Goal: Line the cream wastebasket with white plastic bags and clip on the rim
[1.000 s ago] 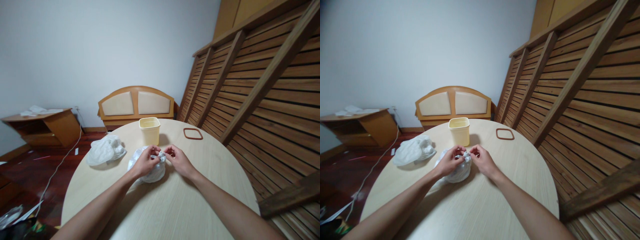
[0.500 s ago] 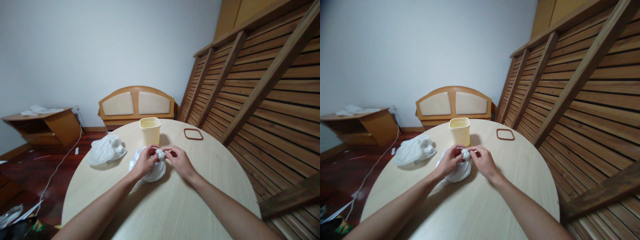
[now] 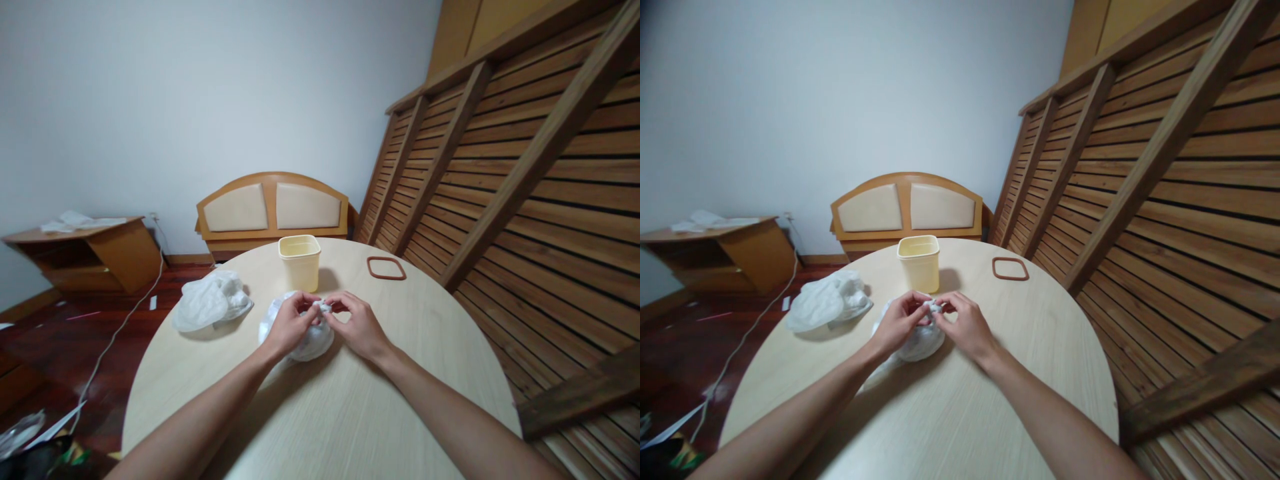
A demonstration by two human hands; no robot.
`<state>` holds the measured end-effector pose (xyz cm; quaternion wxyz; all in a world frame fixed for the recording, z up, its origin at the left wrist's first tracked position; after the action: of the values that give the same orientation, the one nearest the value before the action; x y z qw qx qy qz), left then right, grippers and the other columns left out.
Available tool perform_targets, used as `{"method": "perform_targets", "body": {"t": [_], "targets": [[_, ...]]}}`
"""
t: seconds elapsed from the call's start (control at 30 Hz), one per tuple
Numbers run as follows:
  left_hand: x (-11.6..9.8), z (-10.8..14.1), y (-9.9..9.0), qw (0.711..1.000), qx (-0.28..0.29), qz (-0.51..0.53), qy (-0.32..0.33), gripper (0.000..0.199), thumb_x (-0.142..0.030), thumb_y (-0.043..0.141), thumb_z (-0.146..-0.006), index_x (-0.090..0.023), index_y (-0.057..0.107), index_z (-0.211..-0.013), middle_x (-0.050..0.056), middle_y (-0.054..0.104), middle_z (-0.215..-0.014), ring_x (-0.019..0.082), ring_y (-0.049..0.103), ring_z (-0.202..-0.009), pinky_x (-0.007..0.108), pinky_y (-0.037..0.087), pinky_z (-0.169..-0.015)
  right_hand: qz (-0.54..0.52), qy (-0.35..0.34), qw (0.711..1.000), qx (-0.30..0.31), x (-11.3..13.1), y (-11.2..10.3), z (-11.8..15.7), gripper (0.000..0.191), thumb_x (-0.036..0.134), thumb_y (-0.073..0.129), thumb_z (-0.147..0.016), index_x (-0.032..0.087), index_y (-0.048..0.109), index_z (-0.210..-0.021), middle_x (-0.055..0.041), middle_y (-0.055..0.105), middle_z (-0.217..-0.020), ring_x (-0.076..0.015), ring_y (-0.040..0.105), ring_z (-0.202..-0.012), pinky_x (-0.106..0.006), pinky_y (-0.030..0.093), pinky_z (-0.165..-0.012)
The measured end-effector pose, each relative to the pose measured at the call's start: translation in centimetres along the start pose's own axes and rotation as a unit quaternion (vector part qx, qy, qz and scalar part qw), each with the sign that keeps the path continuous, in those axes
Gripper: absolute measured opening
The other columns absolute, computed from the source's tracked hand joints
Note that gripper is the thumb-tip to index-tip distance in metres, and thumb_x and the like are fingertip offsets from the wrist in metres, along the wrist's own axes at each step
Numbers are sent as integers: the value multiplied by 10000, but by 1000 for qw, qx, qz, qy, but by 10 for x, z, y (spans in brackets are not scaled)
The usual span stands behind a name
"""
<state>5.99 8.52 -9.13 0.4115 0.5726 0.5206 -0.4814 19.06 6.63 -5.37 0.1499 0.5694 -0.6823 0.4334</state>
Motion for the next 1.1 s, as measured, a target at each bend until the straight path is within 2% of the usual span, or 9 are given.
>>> {"method": "perform_targets", "body": {"t": [0.1,0.23,0.4,0.57,0.63,0.7,0.83,0.97,1.1], "targets": [[1,-1,-1,1000,3,-6,-6,386,-469,755,-729,-139,631,-886,32,667,-810,133,620,-671,268,540,-629,-10,8,1000,10,-4,1,0,93,250,650,-868,207,679,-946,-47,691,-944,-182,652,-852,-339,538,-803],[-2,0,-2,1000,10,-23,-1,398,-481,757,-729,-143,640,-905,55,679,-881,163,650,-764,288,566,-656,-35,22,999,20,-9,2,0,103,249,628,-883,206,660,-971,-50,682,-979,-178,651,-856,-339,542,-806],[-2,-1,-1,1000,12,-23,15,386,-484,731,-759,-156,633,-938,64,696,-910,184,675,-798,313,578,-683,-3,-12,999,42,-1,5,1,291,219,685,-835,244,622,-1118,-50,665,-1091,-190,633,-929,-367,523,-865],[-16,0,-1,992,26,-98,74,314,-430,661,-826,-163,632,-989,110,716,-1014,227,692,-934,379,561,-839,-10,11,999,34,-6,1,-1,250,205,656,-837,232,628,-1084,-42,679,-1042,-181,642,-898,-350,528,-841],[-28,4,-3,973,33,-194,117,352,-412,658,-839,-181,634,-1103,123,703,-1134,257,663,-1068,427,508,-972,-39,48,998,10,-19,-6,-3,265,234,651,-834,224,609,-1096,-48,678,-1040,-176,648,-882,-334,539,-810],[-33,8,-1,939,57,-304,150,517,-437,706,-805,-201,595,-1252,136,646,-1286,297,588,-1214,473,425,-1080,-66,85,994,-20,-35,-15,-5,315,270,646,-827,223,584,-1132,-58,665,-1069,-172,650,-868,-318,546,-773],[-19,11,2,873,111,-453,142,798,-587,767,-698,-218,538,-1367,167,483,-1481,381,401,-1391,595,255,-1167,-33,128,990,-49,-63,-33,-6,406,224,597,-803,217,558,-1207,-62,647,-1085,-167,647,-822,-321,544,-748],[-15,8,-1,847,99,-503,141,707,-633,693,-756,-262,564,-1344,140,480,-1489,403,324,-1429,675,134,-1166,147,60,987,-22,-52,-44,-9,388,154,572,-782,215,638,-1159,-86,654,-1137,-238,613,-1040,-431,474,-969],[-17,3,-15,848,45,-512,129,689,-607,640,-810,-218,537,-1369,180,404,-1532,404,346,-1417,606,277,-1139,196,-40,977,75,-26,-22,-4,558,332,661,-831,231,545,-1368,-116,546,-1416,-287,450,-1346,-512,287,-1155]]}}
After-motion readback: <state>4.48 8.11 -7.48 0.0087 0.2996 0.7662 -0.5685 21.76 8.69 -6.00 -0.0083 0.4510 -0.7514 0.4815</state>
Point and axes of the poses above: each hand's wrist, its own z-axis away from the middle knuckle, its own y-axis out of the palm, x = y × z, the point moved 10 cm from there along -z, towards the middle knuckle
